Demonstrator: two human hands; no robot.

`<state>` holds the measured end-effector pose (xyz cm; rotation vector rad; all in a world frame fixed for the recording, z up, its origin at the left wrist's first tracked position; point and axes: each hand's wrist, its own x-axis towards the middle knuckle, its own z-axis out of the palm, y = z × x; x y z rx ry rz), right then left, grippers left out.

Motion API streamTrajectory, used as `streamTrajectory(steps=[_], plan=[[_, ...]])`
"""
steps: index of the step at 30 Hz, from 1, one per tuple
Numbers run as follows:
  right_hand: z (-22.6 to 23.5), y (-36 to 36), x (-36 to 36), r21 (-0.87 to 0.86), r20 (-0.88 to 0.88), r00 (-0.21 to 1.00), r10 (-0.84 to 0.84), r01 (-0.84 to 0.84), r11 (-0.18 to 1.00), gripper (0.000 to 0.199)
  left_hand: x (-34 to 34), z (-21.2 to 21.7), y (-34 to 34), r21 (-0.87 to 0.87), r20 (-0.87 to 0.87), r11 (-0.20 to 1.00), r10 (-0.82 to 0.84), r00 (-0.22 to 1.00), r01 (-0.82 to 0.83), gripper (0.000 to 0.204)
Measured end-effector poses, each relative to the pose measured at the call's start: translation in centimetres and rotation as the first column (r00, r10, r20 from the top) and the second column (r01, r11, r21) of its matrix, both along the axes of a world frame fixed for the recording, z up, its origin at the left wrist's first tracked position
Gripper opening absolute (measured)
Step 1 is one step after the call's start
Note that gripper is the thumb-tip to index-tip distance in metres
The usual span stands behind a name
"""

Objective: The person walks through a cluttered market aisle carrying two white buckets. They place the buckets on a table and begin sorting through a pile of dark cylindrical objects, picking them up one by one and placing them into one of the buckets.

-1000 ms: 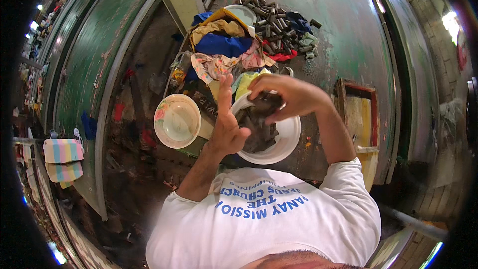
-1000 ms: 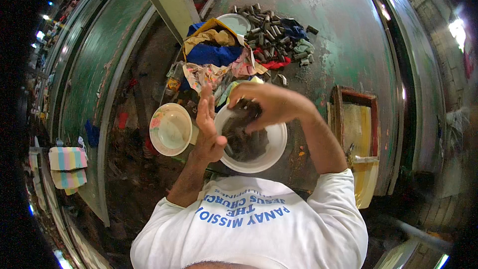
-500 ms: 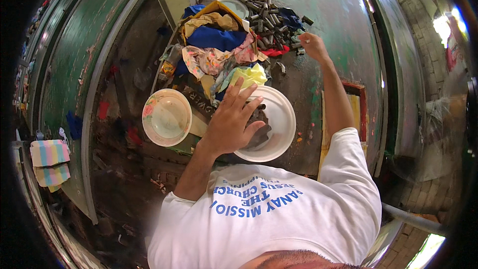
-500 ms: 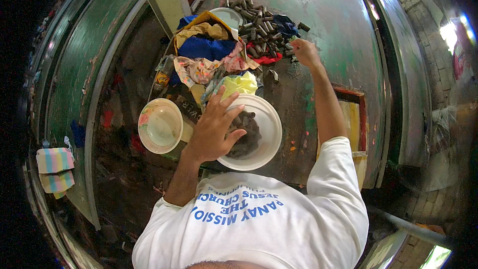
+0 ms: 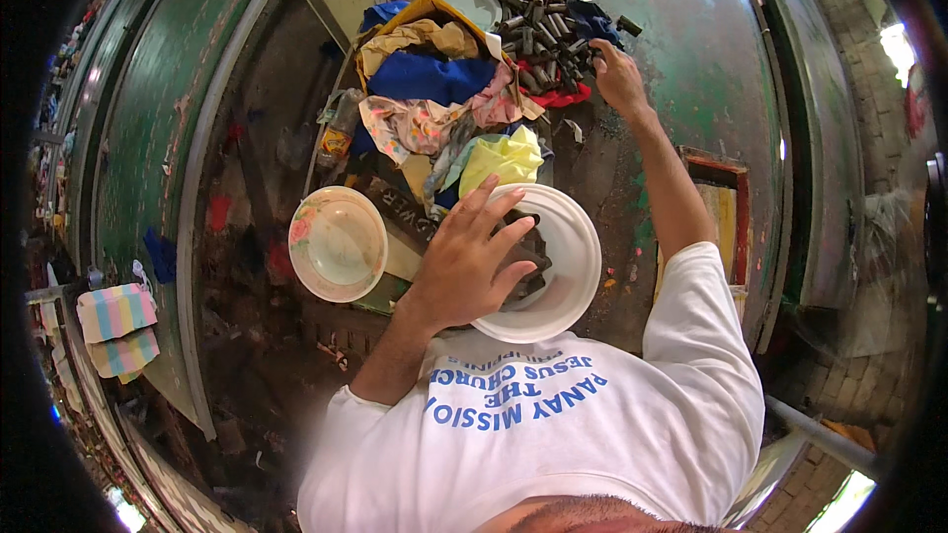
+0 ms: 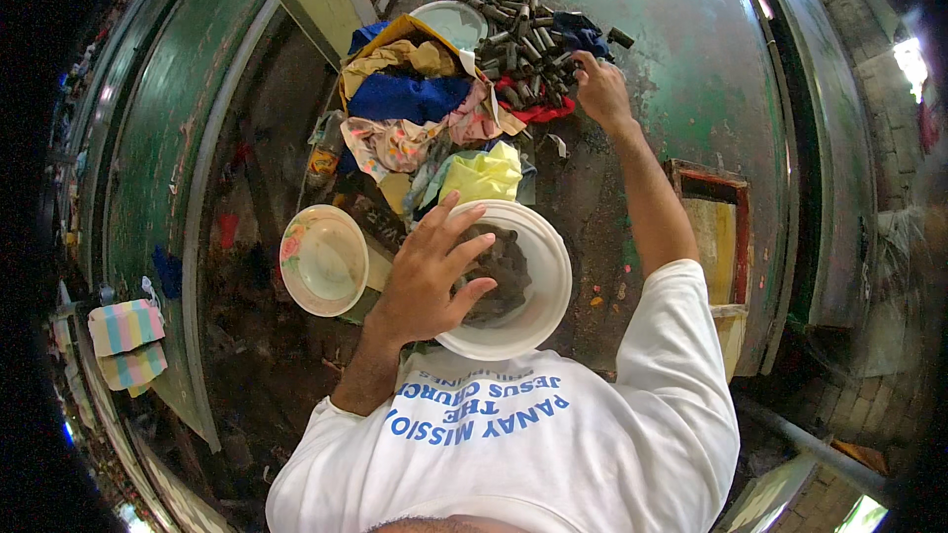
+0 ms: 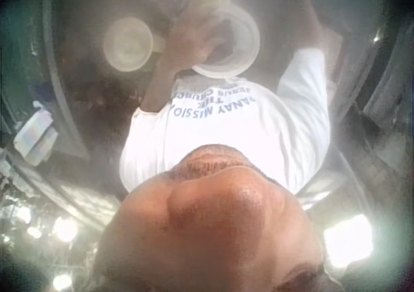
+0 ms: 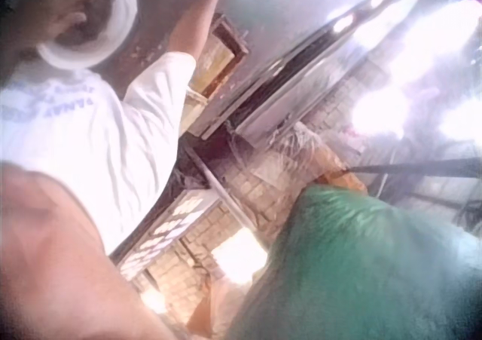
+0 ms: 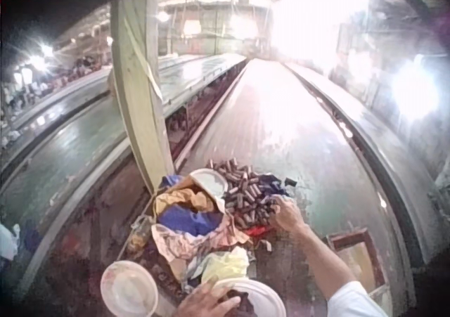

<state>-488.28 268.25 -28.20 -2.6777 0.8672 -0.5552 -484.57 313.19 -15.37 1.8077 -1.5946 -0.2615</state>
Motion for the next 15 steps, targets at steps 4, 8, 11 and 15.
streamTrajectory(steps=[4,8,11,15], plan=[[0.1,3.0,2.7,0.100,-0.013,0.987,0.158,-0.156,0.983,0.026,-0.1,0.2,-0.3,0.042,0.010,0.999,0.008,1.000,-0.009,0.052],[-0.8,6.9,6.3,0.273,-0.293,0.953,0.073,0.011,0.962,0.045,-0.1,0.3,-0.3,0.068,0.042,0.998,0.003,0.999,-0.006,0.050],[-1.3,8.5,8.1,0.167,-0.440,0.898,-0.011,0.094,0.981,0.063,-0.2,0.2,0.0,0.057,0.030,0.998,0.016,0.999,-0.018,0.050],[-1.4,9.4,9.4,0.093,-0.482,0.873,-0.078,0.139,0.986,0.068,-0.4,0.0,0.1,0.022,0.021,0.999,0.037,0.999,-0.038,0.049]])
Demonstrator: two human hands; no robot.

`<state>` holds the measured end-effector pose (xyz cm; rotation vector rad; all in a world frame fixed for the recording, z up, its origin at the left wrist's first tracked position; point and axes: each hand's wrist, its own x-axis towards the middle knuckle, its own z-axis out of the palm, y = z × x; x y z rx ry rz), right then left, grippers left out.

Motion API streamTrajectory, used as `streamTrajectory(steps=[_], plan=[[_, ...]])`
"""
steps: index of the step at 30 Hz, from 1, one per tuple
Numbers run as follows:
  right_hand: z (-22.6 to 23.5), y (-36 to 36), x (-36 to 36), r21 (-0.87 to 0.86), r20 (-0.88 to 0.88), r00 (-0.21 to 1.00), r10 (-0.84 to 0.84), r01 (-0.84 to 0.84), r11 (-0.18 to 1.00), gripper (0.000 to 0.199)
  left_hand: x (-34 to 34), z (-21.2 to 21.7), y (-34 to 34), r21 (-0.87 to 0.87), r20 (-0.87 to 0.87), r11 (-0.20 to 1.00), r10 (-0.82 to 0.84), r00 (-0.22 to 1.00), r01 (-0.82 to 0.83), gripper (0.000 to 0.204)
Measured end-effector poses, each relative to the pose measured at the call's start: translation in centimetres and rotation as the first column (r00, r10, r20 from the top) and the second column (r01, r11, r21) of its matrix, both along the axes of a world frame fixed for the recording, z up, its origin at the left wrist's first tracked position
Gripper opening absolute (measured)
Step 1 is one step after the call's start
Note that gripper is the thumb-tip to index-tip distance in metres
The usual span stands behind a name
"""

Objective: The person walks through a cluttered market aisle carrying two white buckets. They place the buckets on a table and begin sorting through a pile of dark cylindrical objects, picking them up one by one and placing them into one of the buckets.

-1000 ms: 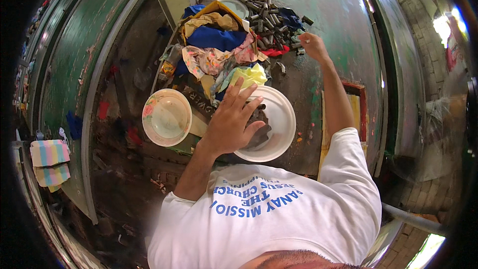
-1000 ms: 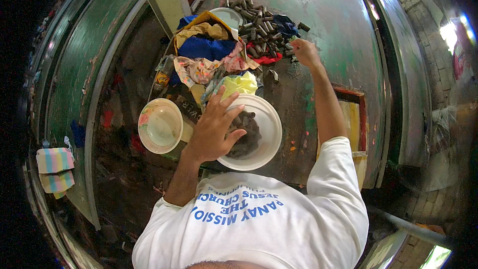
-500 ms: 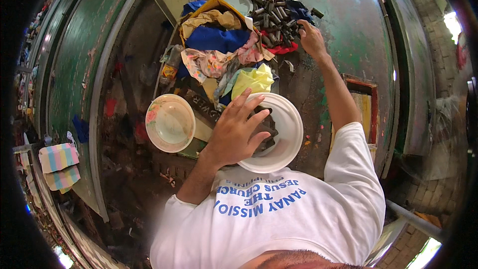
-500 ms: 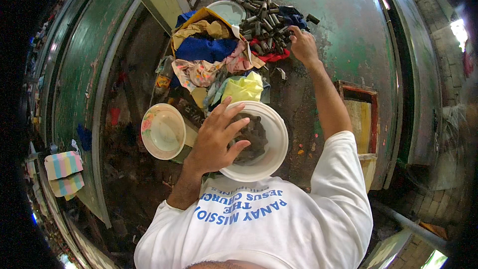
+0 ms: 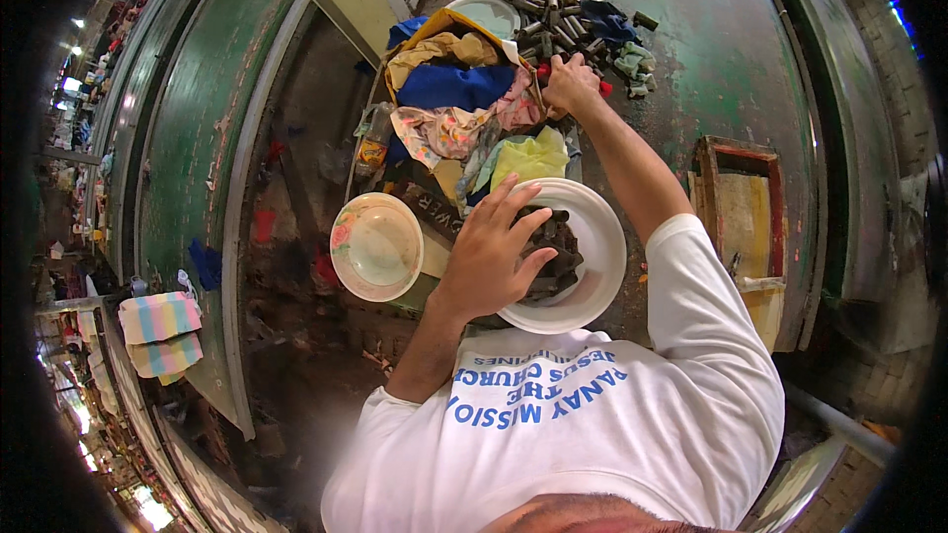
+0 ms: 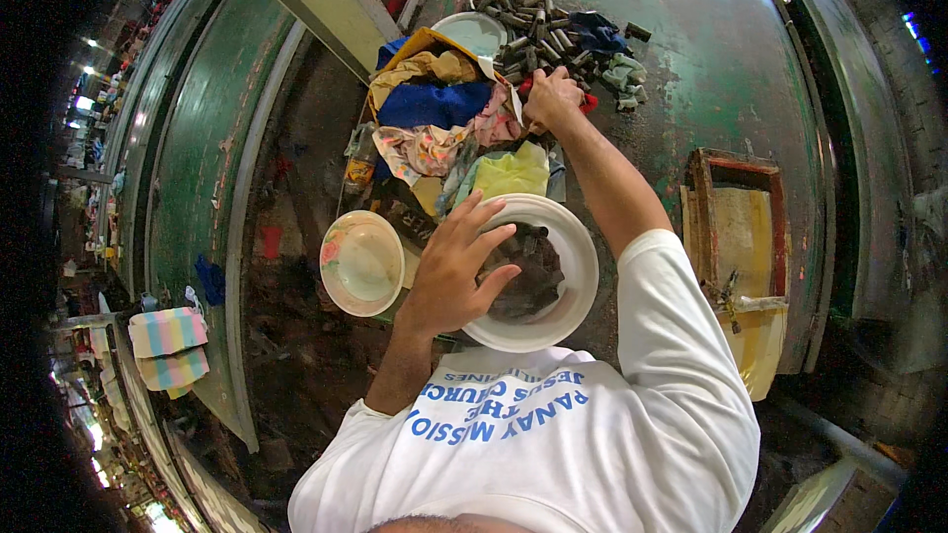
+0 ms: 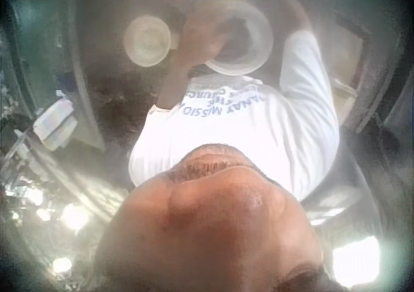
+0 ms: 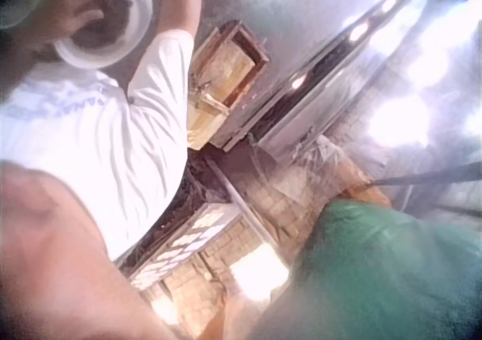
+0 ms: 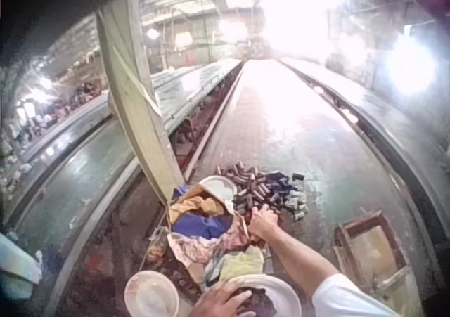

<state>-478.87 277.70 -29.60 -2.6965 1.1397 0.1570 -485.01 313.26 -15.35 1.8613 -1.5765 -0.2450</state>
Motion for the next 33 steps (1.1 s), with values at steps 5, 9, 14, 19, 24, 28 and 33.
streamTrajectory(steps=[5,9,14,19,24,28,33], plan=[[0.4,-0.4,0.4,-0.059,-0.154,0.974,0.165,-0.176,0.983,0.053,0.0,-0.2,0.0,0.020,0.035,1.000,-0.010,0.999,0.010,0.049],[0.4,-1.7,-1.7,0.080,0.076,0.978,0.194,-0.200,0.977,0.055,-0.1,-0.2,0.1,0.000,0.043,1.000,-0.005,0.999,0.005,0.048],[-1.6,-2.5,-4.8,0.230,0.320,0.947,0.019,-0.097,0.968,0.052,-0.1,-0.4,0.0,-0.005,0.037,1.000,-0.002,0.999,0.003,0.046],[-2.2,-2.1,-5.4,0.199,0.354,0.935,-0.015,-0.060,0.978,0.065,0.0,-0.1,-0.1,0.000,0.080,1.000,-0.025,0.996,0.025,0.046],[-0.3,-1.5,-5.1,0.243,0.299,0.952,-0.066,-0.009,0.970,0.069,0.0,-0.1,0.0,0.005,0.085,1.000,-0.029,0.996,0.029,0.045],[0.8,-1.2,-4.3,0.133,0.218,0.972,0.082,-0.113,0.985,0.077,0.0,-0.4,0.2,-0.016,0.066,0.999,-0.027,0.997,0.028,0.044],[0.4,-1.4,-3.8,0.073,0.148,0.981,0.124,-0.136,0.988,0.077,0.0,-0.6,0.5,-0.066,0.043,0.998,-0.023,0.999,0.025,0.042]])
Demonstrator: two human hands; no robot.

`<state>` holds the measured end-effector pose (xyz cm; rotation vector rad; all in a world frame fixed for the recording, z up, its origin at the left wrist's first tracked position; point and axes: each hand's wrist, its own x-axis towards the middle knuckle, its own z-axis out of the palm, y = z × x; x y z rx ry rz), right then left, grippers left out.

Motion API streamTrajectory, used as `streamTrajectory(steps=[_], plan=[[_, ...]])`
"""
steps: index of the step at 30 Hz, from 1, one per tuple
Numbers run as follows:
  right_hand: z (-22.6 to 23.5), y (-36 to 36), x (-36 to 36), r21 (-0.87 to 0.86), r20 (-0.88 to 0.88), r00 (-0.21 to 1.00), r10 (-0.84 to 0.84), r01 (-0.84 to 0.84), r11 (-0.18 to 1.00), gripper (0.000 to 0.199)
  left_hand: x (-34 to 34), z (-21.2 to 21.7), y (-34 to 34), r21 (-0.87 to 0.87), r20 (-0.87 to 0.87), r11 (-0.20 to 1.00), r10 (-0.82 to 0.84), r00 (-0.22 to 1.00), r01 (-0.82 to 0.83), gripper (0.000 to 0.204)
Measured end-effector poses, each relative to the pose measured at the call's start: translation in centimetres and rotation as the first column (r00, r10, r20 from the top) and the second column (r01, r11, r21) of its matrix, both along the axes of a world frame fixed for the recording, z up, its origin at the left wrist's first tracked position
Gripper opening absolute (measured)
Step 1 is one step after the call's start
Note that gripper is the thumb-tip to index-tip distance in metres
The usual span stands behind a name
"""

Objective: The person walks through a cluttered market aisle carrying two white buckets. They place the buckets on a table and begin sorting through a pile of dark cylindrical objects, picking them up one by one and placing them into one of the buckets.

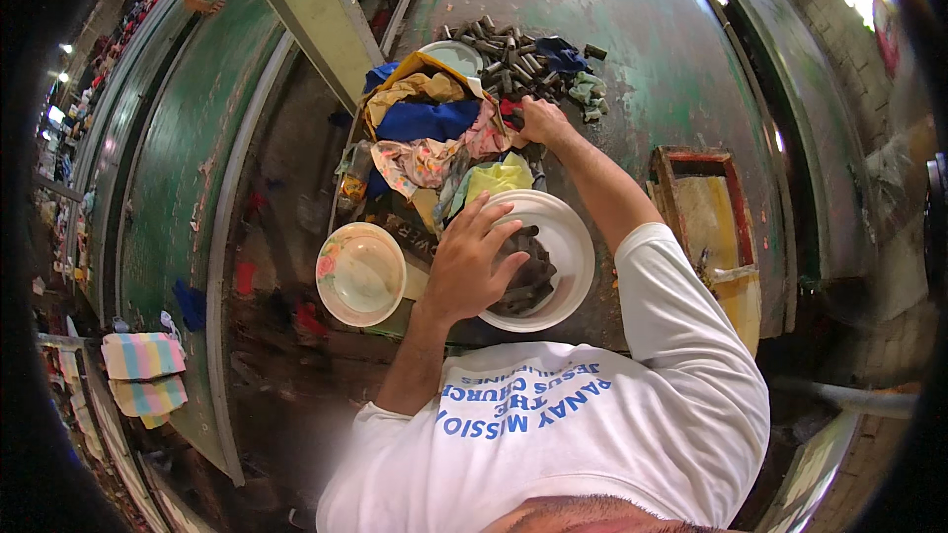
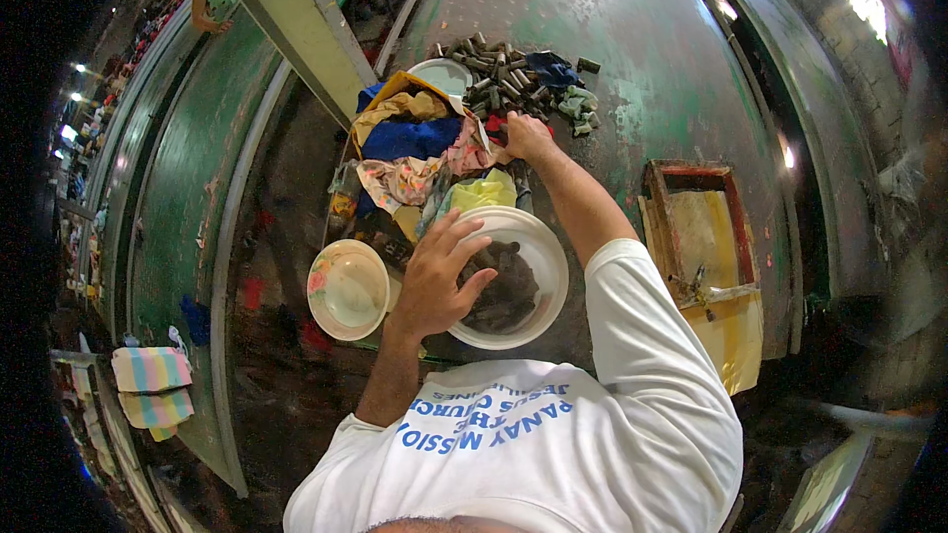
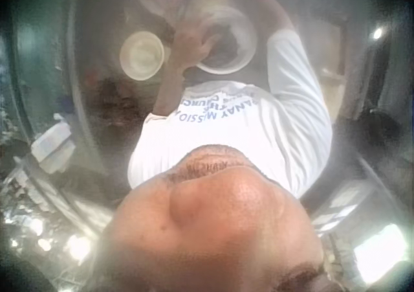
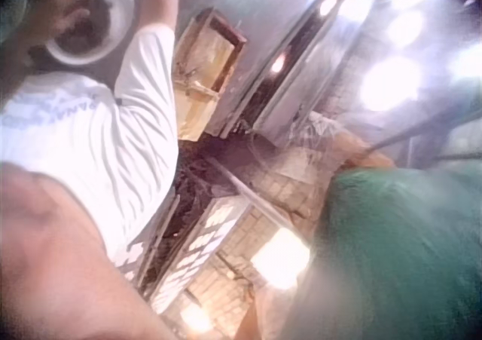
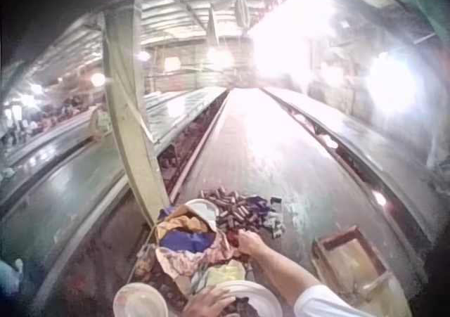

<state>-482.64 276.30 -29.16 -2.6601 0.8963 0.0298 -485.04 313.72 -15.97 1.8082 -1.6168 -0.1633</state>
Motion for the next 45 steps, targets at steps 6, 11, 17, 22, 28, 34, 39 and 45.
streamTrajectory(steps=[6,11,17,22,28,34,39,45], plan=[[-0.9,-1.5,-0.8,0.089,0.123,0.986,-0.114,0.103,0.991,0.074,0.1,-0.3,0.1,-0.026,0.023,0.999,-0.018,1.000,0.019,0.043],[1.2,-2.0,-3.3,0.635,0.212,0.855,-0.473,0.248,0.732,0.045,-0.1,-0.2,0.3,-0.021,0.008,1.000,0.003,1.000,-0.003,0.045],[10.8,0.7,-10.7,0.889,0.434,0.862,-0.264,-0.362,0.280,0.041,0.3,-1.5,0.3,-0.090,-0.097,0.996,0.018,0.995,-0.027,0.080],[16.9,9.1,-15.3,0.790,0.485,0.874,0.029,-0.452,0.415,0.052,0.3,-3.7,0.0,-0.312,-0.447,0.946,-0.071,0.892,-0.081,0.112],[16.8,10.2,-16.0,0.619,0.392,0.884,0.256,-0.459,0.637,0.056,0.6,-3.3,0.0,-0.306,-0.471,0.949,-0.088,0.878,-0.069,0.102],[5.0,-2.7,-7.8,0.436,0.569,0.773,-0.281,0.006,0.900,0.031,1.0,-2.0,0.0,-0.170,-0.309,0.984,0.001,0.951,-0.056,0.080],[-2.2,-5.8,-3.7,0.109,0.325,0.921,-0.213,0.188,0.976,0.021,1.0,-1.3,-0.2,-0.125,-0.227,0.991,0.024,0.974,-0.054,0.063],[-3.0,-4.7,-1.2,-0.198,0.308,0.943,-0.129,0.197,0.960,0.021,0.9,-0.7,-0.5,-0.072,-0.222,0.997,0.023,0.975,-0.040,0.055]])
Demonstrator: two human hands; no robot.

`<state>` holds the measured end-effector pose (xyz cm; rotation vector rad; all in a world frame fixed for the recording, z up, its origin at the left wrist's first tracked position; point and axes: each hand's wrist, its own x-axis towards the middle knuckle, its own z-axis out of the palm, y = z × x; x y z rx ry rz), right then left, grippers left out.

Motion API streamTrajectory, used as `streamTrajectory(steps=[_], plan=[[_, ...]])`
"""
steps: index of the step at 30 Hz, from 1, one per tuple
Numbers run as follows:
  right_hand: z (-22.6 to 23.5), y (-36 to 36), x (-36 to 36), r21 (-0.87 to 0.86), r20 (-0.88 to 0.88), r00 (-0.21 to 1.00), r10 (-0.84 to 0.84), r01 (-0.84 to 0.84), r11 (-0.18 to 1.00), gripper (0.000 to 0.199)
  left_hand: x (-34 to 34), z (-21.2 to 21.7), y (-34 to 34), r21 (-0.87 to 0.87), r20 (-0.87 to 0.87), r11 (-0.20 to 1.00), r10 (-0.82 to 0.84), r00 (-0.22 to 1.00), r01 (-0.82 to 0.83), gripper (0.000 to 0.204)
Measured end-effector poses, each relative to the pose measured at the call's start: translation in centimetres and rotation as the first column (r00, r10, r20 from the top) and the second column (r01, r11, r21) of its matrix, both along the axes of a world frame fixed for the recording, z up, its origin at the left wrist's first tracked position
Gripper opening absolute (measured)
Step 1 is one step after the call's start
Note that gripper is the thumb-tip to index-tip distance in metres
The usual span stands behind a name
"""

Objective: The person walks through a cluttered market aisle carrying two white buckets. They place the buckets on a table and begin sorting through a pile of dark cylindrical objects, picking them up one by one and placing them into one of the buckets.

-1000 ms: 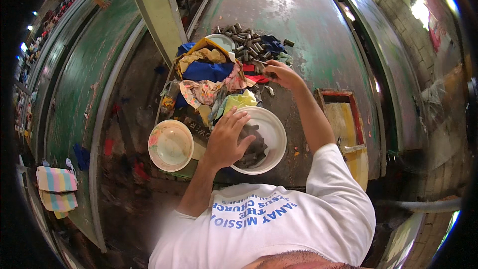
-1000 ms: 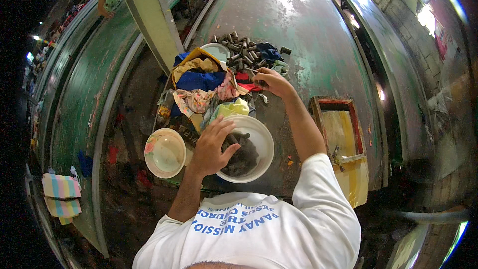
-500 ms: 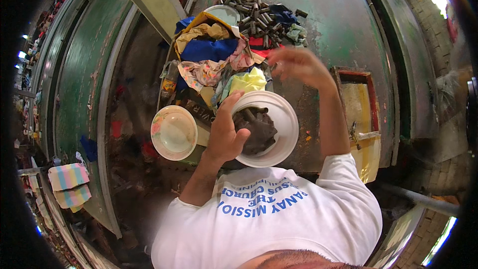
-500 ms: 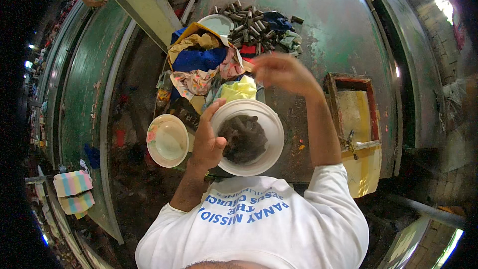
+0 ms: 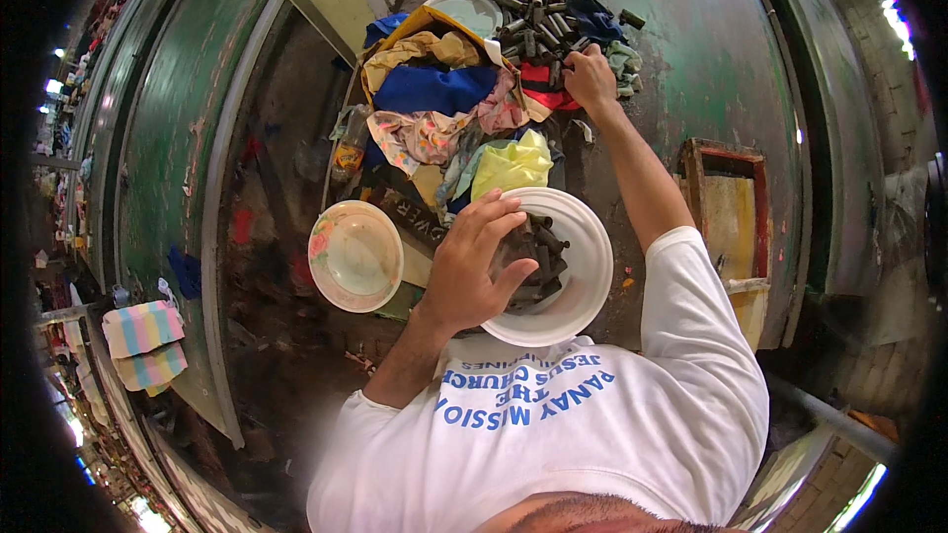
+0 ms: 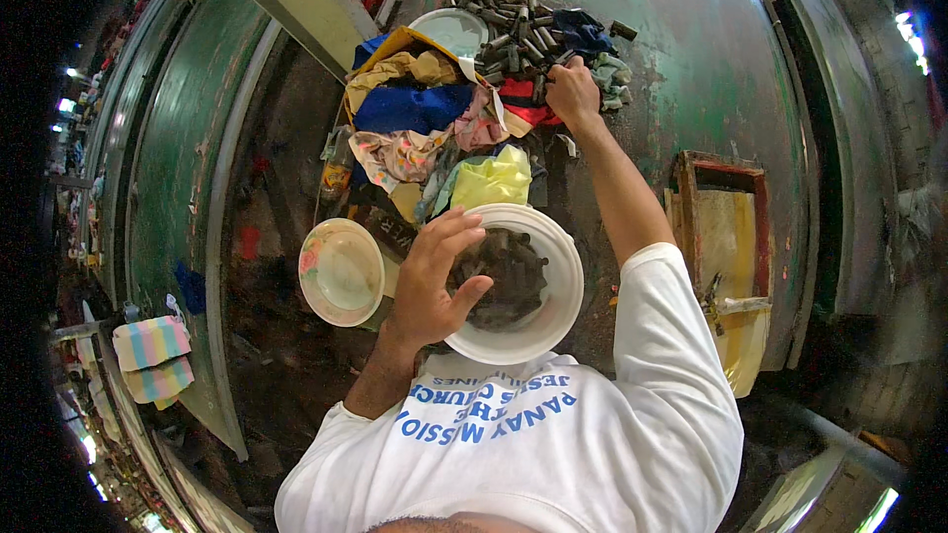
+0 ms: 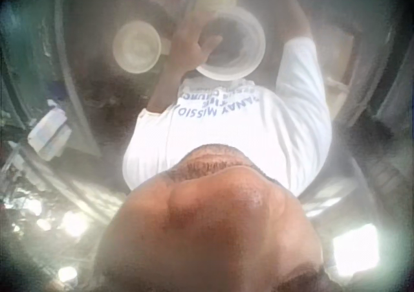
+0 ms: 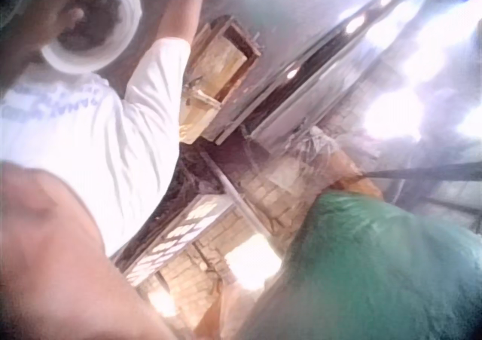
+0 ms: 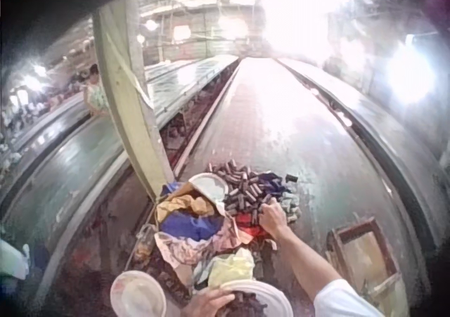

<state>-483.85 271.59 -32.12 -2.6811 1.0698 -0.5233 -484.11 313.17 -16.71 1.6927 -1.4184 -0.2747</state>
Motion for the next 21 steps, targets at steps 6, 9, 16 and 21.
streamTrajectory(steps=[6,9,16,21], plan=[[1.1,-0.3,1.4,0.060,-0.146,0.983,-0.112,0.122,0.991,0.025,-0.1,0.4,0.0,0.018,0.035,1.000,0.006,0.999,-0.007,0.053],[1.8,-0.4,0.8,0.092,-0.131,0.978,-0.164,0.177,0.980,0.028,-0.3,0.3,-0.1,0.006,0.047,1.000,0.017,0.999,-0.017,0.052],[3.4,3.5,-11.5,0.727,0.157,0.970,-0.183,0.012,0.687,0.022,-0.6,0.0,0.1,-0.025,0.089,0.999,0.049,0.995,-0.047,0.048],[2.4,11.1,-19.6,0.866,0.420,0.893,-0.158,-0.343,0.363,0.022,-0.6,0.0,0.0,-0.014,0.064,0.999,0.044,0.997,-0.043,0.043]])
